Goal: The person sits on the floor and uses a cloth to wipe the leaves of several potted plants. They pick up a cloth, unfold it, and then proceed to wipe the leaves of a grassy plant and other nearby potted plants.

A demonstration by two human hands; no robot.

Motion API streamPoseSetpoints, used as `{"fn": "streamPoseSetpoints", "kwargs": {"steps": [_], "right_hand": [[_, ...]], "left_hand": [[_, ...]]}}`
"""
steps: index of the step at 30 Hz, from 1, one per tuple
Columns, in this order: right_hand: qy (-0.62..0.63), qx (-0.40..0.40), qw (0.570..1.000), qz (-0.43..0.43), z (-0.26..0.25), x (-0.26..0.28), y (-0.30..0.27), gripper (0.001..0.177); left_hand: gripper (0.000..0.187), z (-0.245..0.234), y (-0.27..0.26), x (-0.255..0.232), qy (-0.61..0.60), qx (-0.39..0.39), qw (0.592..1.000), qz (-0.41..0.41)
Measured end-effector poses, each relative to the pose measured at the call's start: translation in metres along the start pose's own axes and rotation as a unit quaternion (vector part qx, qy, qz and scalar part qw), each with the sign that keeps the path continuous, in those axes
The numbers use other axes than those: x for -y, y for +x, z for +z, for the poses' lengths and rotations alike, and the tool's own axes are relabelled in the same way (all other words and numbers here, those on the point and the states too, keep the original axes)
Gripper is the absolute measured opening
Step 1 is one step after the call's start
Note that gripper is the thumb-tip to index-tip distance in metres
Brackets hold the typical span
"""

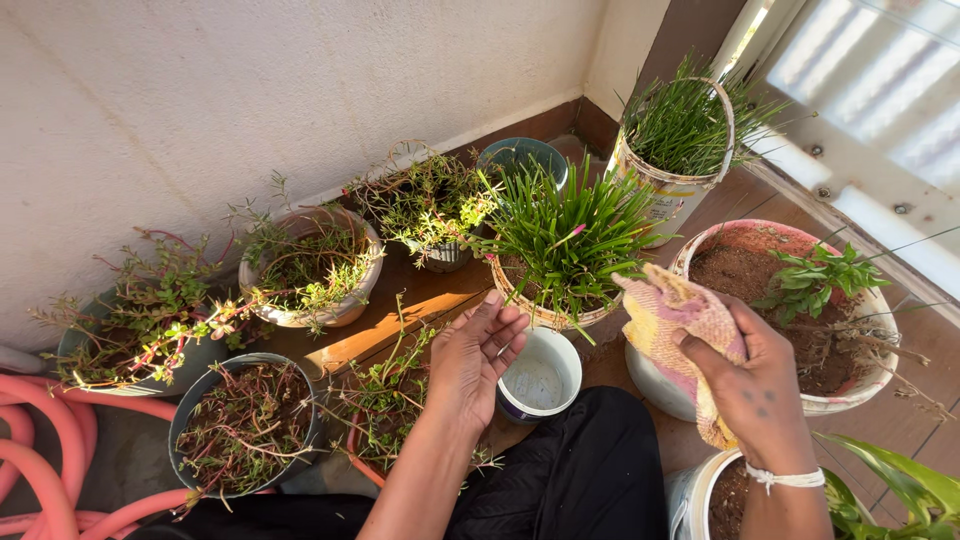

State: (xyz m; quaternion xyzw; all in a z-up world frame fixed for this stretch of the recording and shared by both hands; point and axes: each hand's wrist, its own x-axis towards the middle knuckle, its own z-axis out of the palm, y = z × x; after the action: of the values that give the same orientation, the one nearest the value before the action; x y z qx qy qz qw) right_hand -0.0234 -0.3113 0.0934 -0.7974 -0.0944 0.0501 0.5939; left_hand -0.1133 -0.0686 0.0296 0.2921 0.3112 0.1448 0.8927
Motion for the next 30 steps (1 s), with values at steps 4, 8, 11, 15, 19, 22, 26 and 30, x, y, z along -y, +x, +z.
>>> {"fn": "streamPoseSetpoints", "kwargs": {"steps": [4, 8, 11, 15, 19, 22, 26, 30], "right_hand": [[0.034, -0.012, 0.999, -0.030, -0.004, 0.003, -0.005, 0.045], [0.070, -0.005, 0.997, -0.022, -0.006, -0.001, -0.009, 0.046], [0.042, 0.002, 0.999, -0.011, -0.002, -0.014, -0.011, 0.042], [0.022, 0.077, 0.997, -0.003, 0.037, -0.040, -0.025, 0.049], [-0.288, 0.005, 0.899, -0.330, 0.057, -0.054, -0.047, 0.056], [-0.081, 0.091, 0.992, -0.045, 0.051, -0.073, -0.044, 0.054], [-0.104, -0.013, 0.994, -0.040, 0.032, -0.085, -0.038, 0.063], [-0.103, -0.021, 0.991, -0.088, 0.028, -0.069, -0.029, 0.073]], "left_hand": [[0.027, -0.003, 0.000, 0.009, -0.024, -0.007, 0.999, -0.033], [0.030, -0.002, -0.002, 0.024, 0.016, 0.042, 0.999, -0.032], [0.044, 0.013, -0.020, 0.040, 0.093, 0.075, 0.991, -0.066], [0.053, 0.038, -0.040, 0.060, 0.064, 0.111, 0.978, -0.162], [0.064, 0.039, -0.033, 0.072, -0.037, 0.152, 0.973, -0.168], [0.067, 0.020, -0.020, 0.092, 0.012, 0.138, 0.976, -0.169], [0.071, -0.007, 0.028, 0.128, 0.044, 0.042, 0.986, -0.156], [0.080, -0.010, 0.076, 0.157, -0.015, 0.005, 0.989, -0.145]]}}
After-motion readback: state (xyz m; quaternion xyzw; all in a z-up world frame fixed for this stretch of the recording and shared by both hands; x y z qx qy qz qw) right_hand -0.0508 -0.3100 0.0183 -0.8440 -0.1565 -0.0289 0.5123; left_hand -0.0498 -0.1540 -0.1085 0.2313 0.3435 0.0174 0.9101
